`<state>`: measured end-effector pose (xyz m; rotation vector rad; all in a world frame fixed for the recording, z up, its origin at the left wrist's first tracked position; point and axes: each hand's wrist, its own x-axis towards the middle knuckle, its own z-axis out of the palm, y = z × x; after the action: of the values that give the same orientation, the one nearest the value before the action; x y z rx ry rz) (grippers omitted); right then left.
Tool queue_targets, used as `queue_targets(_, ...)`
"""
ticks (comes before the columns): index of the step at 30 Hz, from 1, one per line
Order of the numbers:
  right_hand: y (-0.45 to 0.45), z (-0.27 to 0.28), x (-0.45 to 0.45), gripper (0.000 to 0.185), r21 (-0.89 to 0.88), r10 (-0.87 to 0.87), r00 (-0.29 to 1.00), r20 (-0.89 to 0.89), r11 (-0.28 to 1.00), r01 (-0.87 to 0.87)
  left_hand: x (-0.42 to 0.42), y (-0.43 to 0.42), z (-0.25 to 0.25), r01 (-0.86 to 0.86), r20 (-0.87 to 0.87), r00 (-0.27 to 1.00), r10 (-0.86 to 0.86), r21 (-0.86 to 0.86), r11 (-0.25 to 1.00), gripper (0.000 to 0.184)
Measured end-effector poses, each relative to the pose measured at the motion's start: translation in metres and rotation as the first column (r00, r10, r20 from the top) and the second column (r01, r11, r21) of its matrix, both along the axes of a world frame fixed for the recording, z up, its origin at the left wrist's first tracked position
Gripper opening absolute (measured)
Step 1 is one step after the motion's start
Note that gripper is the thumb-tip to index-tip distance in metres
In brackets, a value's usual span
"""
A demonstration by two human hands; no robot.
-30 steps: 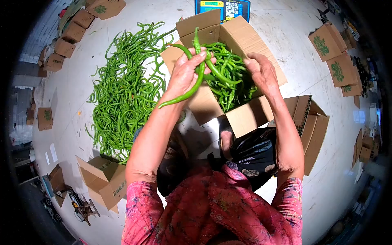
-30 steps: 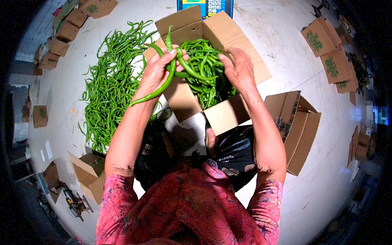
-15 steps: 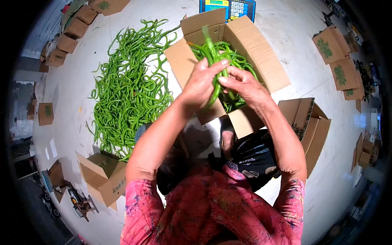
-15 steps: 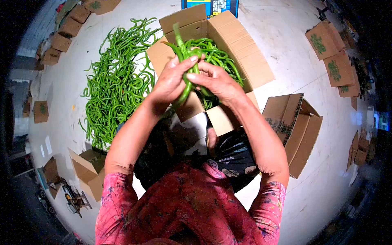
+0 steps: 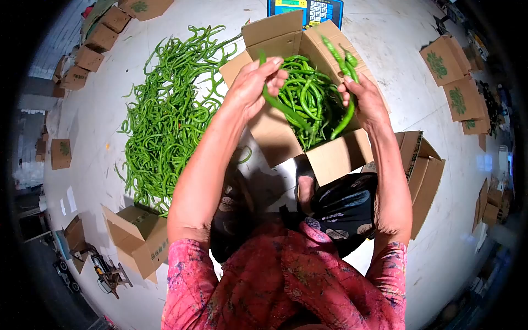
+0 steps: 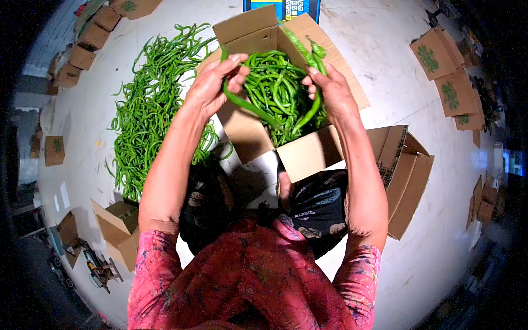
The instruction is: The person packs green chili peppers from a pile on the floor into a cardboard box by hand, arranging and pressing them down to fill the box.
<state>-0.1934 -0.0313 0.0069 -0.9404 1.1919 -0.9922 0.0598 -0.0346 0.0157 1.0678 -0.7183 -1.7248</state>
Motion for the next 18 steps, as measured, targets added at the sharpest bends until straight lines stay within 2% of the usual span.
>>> queue_targets(1, -0.004, -0.010, 0.000, 0.030, -0.006, 0.036, 0.999, 0.001, 0.999, -0.036, -0.005, -0.005, 0.002, -0.003, 0.060, 0.998, 0.004, -0.024, 1.000, 0.040)
queue_targets(3, -0.017, -0.038, 0.000, 0.041, -0.094, 0.096, 0.907, -0.411, 0.985, -0.146, 0.000, -0.024, -0.037, -0.101, 0.333, 0.934, 0.132, -0.111, 0.989, 0.047)
queue_targets(4, -0.016, -0.047, 0.002, 0.051, -0.072, 0.108, 0.865, -0.490, 0.984, -0.164, 0.003, -0.029, -0.052, -0.140, 0.455, 0.868, 0.202, -0.166, 0.976, 0.051)
queue_targets(5, -0.013, -0.055, 0.005, 0.062, -0.050, 0.121, 0.818, -0.563, 0.983, -0.179, 0.008, -0.028, -0.054, -0.093, 0.508, 0.843, 0.177, -0.185, 0.978, 0.053)
queue_targets(7, -0.010, -0.067, 0.006, 0.073, 0.053, 0.257, 0.678, -0.689, 0.950, -0.306, 0.019, -0.022, -0.052, 0.004, 0.616, 0.777, 0.132, -0.214, 0.977, 0.058)
queue_targets(9, -0.006, -0.080, 0.013, 0.085, 0.097, 0.260, 0.541, -0.800, 0.945, -0.312, 0.023, -0.017, -0.047, 0.027, 0.566, 0.821, 0.077, -0.173, 0.985, 0.049)
queue_targets(11, -0.001, -0.097, 0.026, 0.081, -0.050, 0.083, 0.376, -0.923, 0.943, -0.330, 0.025, -0.008, -0.022, 0.050, 0.467, 0.884, -0.010, -0.072, 0.996, 0.043)
queue_targets(12, 0.000, -0.101, 0.030, 0.076, -0.117, 0.028, 0.392, -0.920, 0.933, -0.341, 0.028, -0.007, -0.019, 0.041, 0.320, 0.947, -0.026, -0.040, 0.998, 0.033)
queue_targets(15, -0.003, -0.098, 0.044, 0.062, -0.289, -0.109, 0.451, -0.886, 0.890, -0.353, 0.041, -0.006, -0.007, 0.015, 0.119, 0.993, -0.014, -0.010, 1.000, 0.025)
queue_targets(17, -0.006, -0.101, 0.054, 0.055, -0.355, -0.148, 0.515, -0.844, 0.874, -0.331, 0.069, -0.006, 0.003, 0.076, 0.219, 0.974, -0.059, -0.071, 0.995, 0.027)
queue_targets(18, -0.009, -0.100, 0.057, 0.053, -0.354, -0.152, 0.493, -0.857, 0.868, -0.348, 0.088, -0.005, 0.005, 0.075, 0.293, 0.955, -0.045, -0.093, 0.993, 0.028)
